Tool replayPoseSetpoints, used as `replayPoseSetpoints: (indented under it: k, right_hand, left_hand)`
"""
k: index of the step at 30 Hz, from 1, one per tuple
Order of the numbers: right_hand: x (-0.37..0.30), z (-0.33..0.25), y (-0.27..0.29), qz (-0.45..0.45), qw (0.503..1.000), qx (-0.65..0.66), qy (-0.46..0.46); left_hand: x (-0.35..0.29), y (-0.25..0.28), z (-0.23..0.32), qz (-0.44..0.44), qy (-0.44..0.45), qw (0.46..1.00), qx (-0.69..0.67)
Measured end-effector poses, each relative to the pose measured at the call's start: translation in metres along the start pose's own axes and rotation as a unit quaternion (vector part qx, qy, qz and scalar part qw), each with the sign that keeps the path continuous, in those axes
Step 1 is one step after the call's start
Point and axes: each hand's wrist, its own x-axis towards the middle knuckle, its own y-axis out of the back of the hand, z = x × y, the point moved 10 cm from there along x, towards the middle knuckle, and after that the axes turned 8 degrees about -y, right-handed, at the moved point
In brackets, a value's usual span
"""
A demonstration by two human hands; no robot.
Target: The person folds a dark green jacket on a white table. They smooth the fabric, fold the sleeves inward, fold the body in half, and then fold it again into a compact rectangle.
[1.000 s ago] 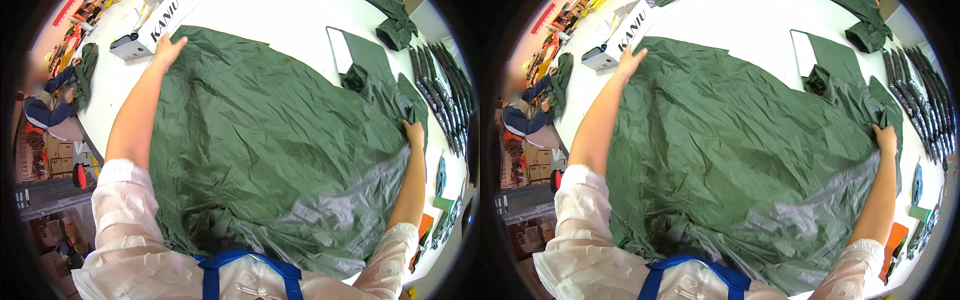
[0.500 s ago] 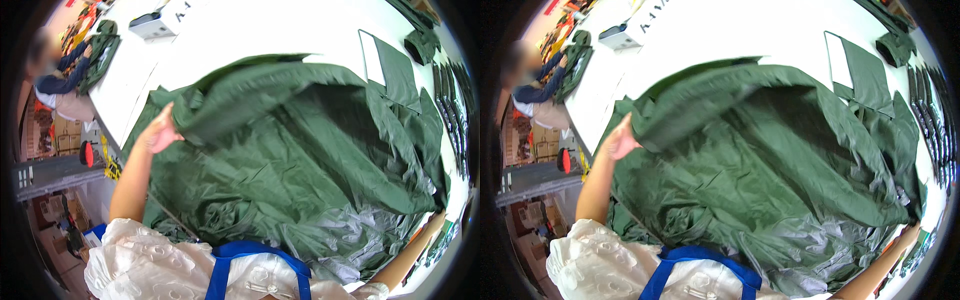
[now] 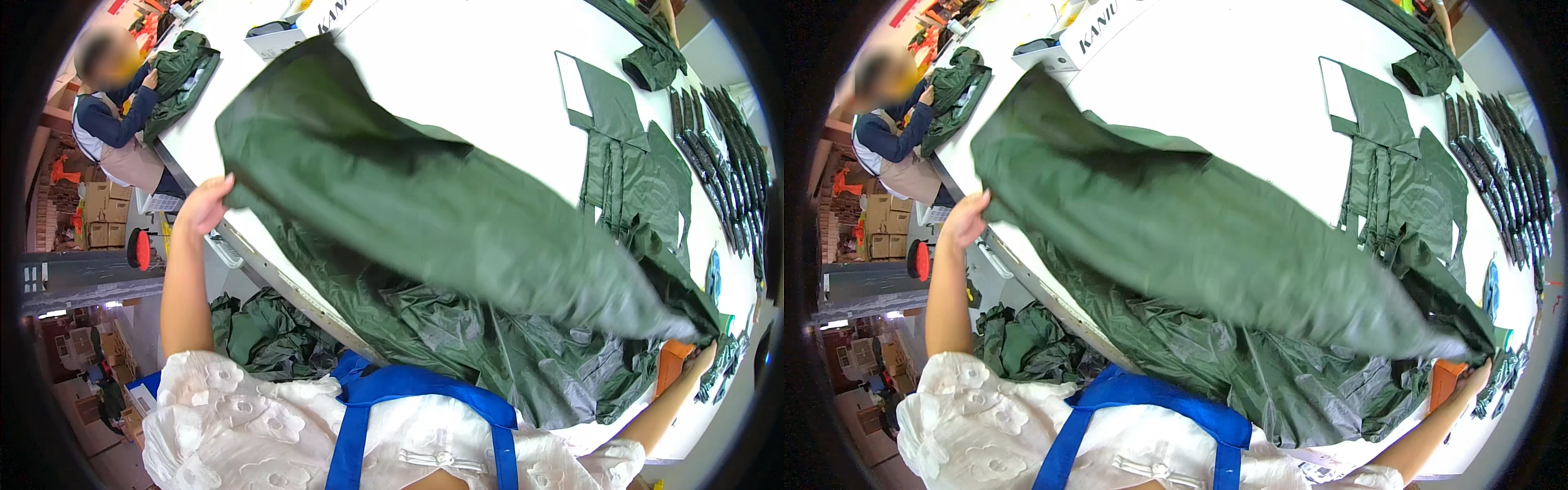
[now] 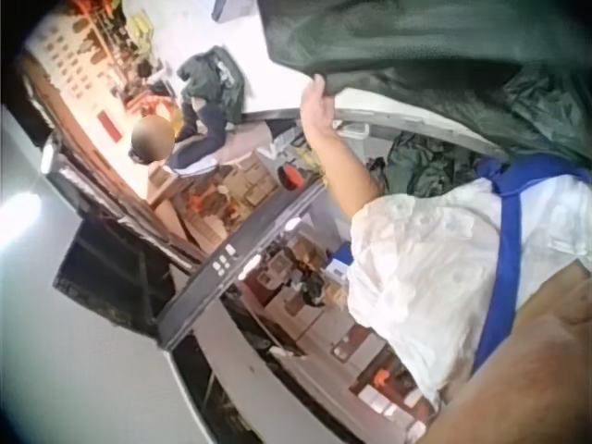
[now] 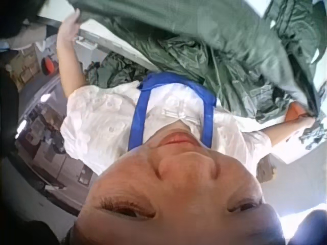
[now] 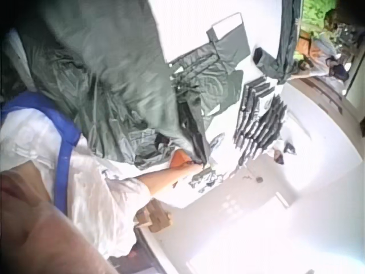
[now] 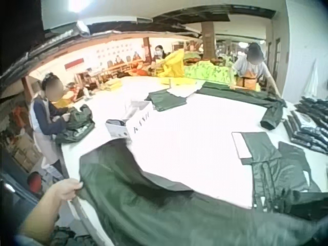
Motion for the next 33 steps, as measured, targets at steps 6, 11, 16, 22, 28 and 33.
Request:
replayPoseSetpoints:
  k: [6,11,16,22,28,33]
  right_hand:
    - [-0.040,-0.004,0.025,-0.088,0.973,0.211,-0.012]
    - [0.096,-0.029,0.047,-0.179,0.934,0.301,0.073]
    - [0.144,-0.058,0.036,-0.145,0.958,0.235,0.079]
    - [0.051,-0.066,-0.194,-0.150,0.967,0.178,0.102]
    - [-0.109,-0.029,-0.330,-0.256,0.953,0.062,0.146]
    - [-0.298,0.046,-0.266,-0.311,0.910,-0.120,0.245]
  left_hand:
    - [-0.092,-0.007,0.096,-0.049,-0.110,0.992,-0.048]
    - [-0.068,0.007,0.170,-0.009,-0.143,0.987,0.071]
    - [0.013,-0.031,0.243,0.061,-0.140,0.977,0.148]
    - [0.194,-0.115,0.328,0.229,-0.141,0.875,0.401]
    - [0.273,-0.163,0.177,0.261,-0.466,0.567,0.627]
    - [0.157,-0.125,-0.008,0.116,-0.143,0.724,0.665]
